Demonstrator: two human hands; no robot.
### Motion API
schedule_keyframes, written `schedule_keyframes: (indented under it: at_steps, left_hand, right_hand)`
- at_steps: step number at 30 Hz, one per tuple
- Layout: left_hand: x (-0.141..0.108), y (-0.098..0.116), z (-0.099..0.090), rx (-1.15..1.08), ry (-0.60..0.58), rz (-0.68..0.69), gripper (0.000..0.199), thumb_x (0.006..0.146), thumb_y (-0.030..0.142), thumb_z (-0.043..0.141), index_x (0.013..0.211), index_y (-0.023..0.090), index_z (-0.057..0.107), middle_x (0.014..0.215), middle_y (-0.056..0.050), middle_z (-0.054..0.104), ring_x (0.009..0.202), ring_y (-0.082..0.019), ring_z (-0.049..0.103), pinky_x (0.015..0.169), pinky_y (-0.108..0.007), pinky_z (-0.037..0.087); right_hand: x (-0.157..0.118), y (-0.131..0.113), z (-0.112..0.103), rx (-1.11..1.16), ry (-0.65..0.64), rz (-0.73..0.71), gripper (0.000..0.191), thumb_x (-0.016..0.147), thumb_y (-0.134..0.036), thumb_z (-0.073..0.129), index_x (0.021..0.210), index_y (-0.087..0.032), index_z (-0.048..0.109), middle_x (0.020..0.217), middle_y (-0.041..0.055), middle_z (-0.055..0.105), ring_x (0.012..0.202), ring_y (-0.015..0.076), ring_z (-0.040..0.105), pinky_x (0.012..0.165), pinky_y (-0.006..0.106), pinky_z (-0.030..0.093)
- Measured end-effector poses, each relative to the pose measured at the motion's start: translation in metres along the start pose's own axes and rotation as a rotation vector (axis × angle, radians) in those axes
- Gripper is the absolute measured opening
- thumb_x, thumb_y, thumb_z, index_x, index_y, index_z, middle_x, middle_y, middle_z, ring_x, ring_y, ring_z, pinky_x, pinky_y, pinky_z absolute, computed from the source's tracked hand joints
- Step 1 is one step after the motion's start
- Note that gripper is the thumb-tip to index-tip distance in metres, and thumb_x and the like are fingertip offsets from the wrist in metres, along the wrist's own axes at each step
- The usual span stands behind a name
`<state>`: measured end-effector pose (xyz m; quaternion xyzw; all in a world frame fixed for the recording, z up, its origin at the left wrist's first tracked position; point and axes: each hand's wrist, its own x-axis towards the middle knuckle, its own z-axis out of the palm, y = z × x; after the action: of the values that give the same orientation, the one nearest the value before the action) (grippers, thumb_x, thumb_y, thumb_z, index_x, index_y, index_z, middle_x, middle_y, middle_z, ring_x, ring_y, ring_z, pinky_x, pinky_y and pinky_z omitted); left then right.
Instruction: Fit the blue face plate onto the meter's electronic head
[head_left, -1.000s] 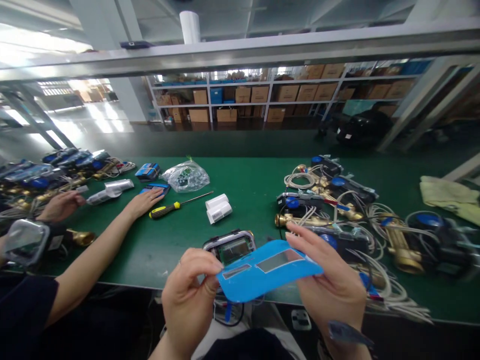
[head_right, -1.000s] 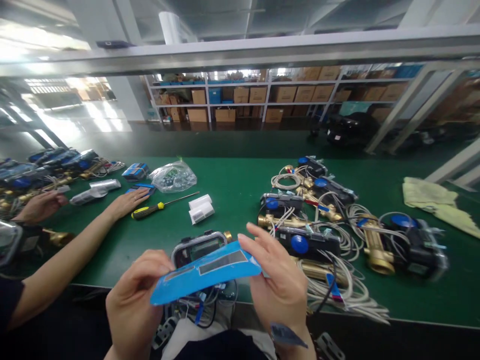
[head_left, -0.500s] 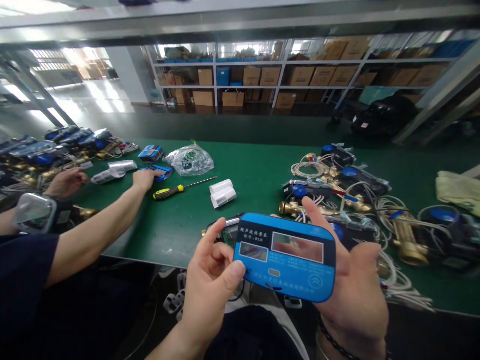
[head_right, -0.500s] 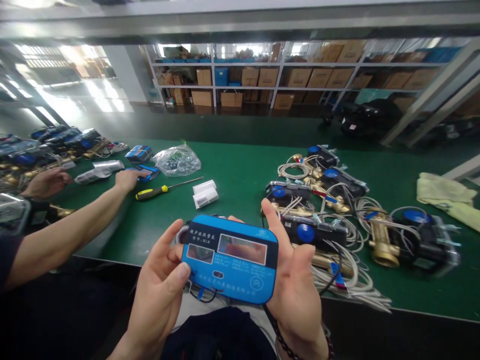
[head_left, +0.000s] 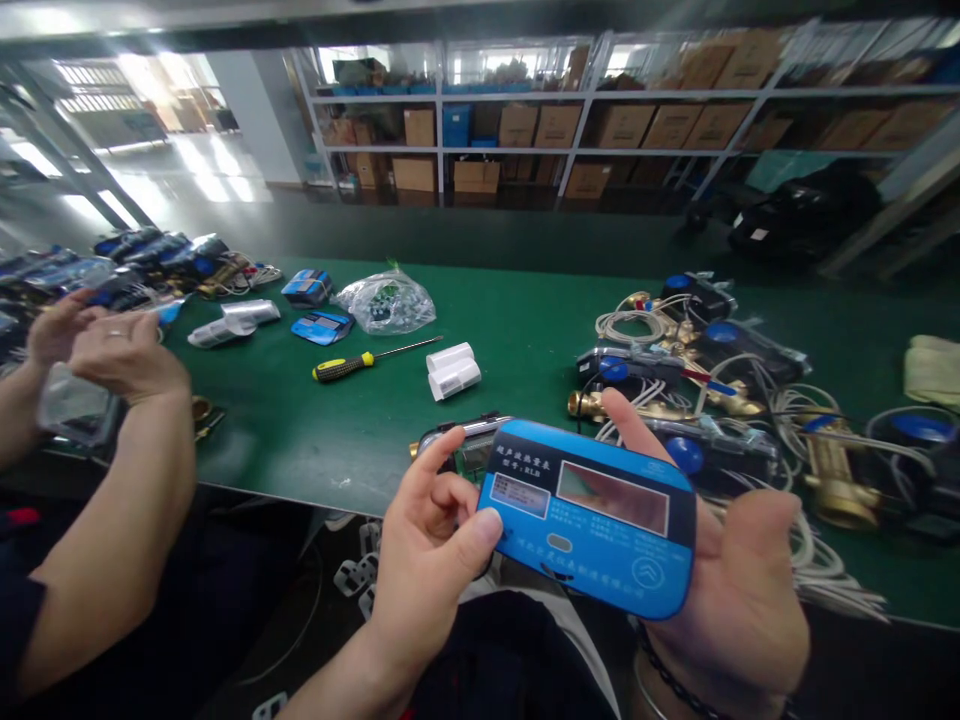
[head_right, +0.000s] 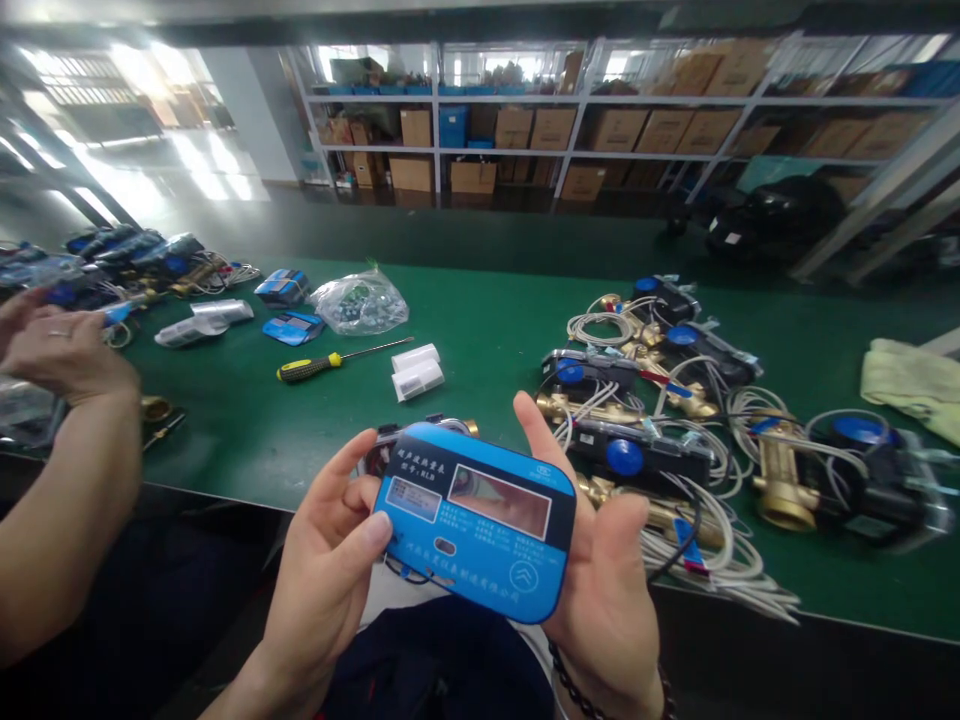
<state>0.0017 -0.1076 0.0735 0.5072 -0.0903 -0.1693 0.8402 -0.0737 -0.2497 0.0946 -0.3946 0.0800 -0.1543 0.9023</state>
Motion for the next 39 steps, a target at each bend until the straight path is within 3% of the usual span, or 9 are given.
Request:
schedule_keyframes:
  at_steps: [10, 16, 23, 31, 34, 36, 39]
  left_hand:
    - [-0.001, -0.001, -0.002, 0.002, -0.017, 0.011, 0.057, 0.07, 0.027, 0.078, 0.123, 0.022, 0.056, 0.065, 0.006, 0.054, 0.054, -0.004, 0.049, 0.052, -0.013, 0.046]
    - [-0.002, -0.001, -0.004, 0.031, -0.001, -0.002, 0.057, 0.071, 0.027, 0.077, 0.123, 0.022, 0.057, 0.066, 0.005, 0.054, 0.057, -0.006, 0.05, 0.055, -0.015, 0.048]
    - [0.001, -0.001, -0.004, 0.064, 0.018, 0.004, 0.054, 0.069, 0.027, 0.079, 0.119, 0.022, 0.06, 0.065, 0.004, 0.055, 0.057, -0.006, 0.051, 0.056, -0.015, 0.048]
    - [0.001, -0.002, -0.009, 0.203, 0.031, -0.019, 0.039, 0.07, 0.03, 0.076, 0.106, 0.018, 0.069, 0.069, 0.001, 0.059, 0.062, -0.009, 0.053, 0.058, -0.018, 0.046]
    - [0.005, -0.003, -0.011, 0.303, 0.01, -0.059, 0.027, 0.072, 0.035, 0.073, 0.091, 0.015, 0.072, 0.071, -0.002, 0.063, 0.064, -0.011, 0.055, 0.06, -0.022, 0.047]
    - [0.008, -0.003, -0.011, 0.445, 0.026, -0.022, 0.02, 0.075, 0.034, 0.069, 0.076, 0.015, 0.07, 0.068, -0.003, 0.064, 0.063, -0.012, 0.055, 0.061, -0.023, 0.045]
    - [0.012, -0.005, -0.01, 0.715, 0.137, 0.216, 0.018, 0.076, 0.028, 0.065, 0.063, 0.016, 0.065, 0.061, 0.0, 0.061, 0.059, -0.012, 0.054, 0.061, -0.024, 0.043]
  right_hand:
    - [-0.002, -0.006, 0.001, -0.049, 0.039, 0.076, 0.071, 0.079, -0.08, 0.043, 0.136, -0.038, 0.047, 0.122, 0.0065, 0.064, 0.122, 0.0324, 0.052, 0.104, 0.059, 0.035]
    - [-0.002, -0.002, -0.003, -0.056, 0.002, -0.018, 0.07, 0.083, -0.078, 0.037, 0.137, -0.034, 0.048, 0.112, 0.0076, 0.069, 0.116, 0.0334, 0.057, 0.097, 0.06, 0.042]
    - [-0.002, 0.001, -0.009, -0.242, 0.089, -0.022, 0.08, 0.084, -0.079, 0.026, 0.146, -0.03, 0.036, 0.104, 0.0108, 0.071, 0.109, 0.0346, 0.061, 0.089, 0.059, 0.048]
    - [-0.002, 0.001, -0.007, -0.167, 0.025, -0.031, 0.071, 0.082, -0.079, 0.036, 0.14, -0.037, 0.043, 0.096, 0.0071, 0.073, 0.099, 0.0334, 0.066, 0.088, 0.057, 0.048]
    - [-0.004, 0.001, -0.006, -0.181, 0.022, -0.001, 0.075, 0.08, -0.081, 0.037, 0.142, -0.039, 0.038, 0.093, 0.0068, 0.073, 0.094, 0.0332, 0.068, 0.084, 0.055, 0.05]
    - [-0.007, 0.002, -0.003, -0.203, 0.029, 0.047, 0.079, 0.076, -0.084, 0.039, 0.143, -0.041, 0.035, 0.096, 0.0068, 0.073, 0.092, 0.034, 0.068, 0.082, 0.056, 0.052]
    - [-0.007, 0.007, 0.004, -0.268, 0.047, 0.049, 0.083, 0.072, -0.081, 0.052, 0.144, -0.044, 0.03, 0.117, 0.0056, 0.067, 0.105, 0.0338, 0.063, 0.087, 0.056, 0.051]
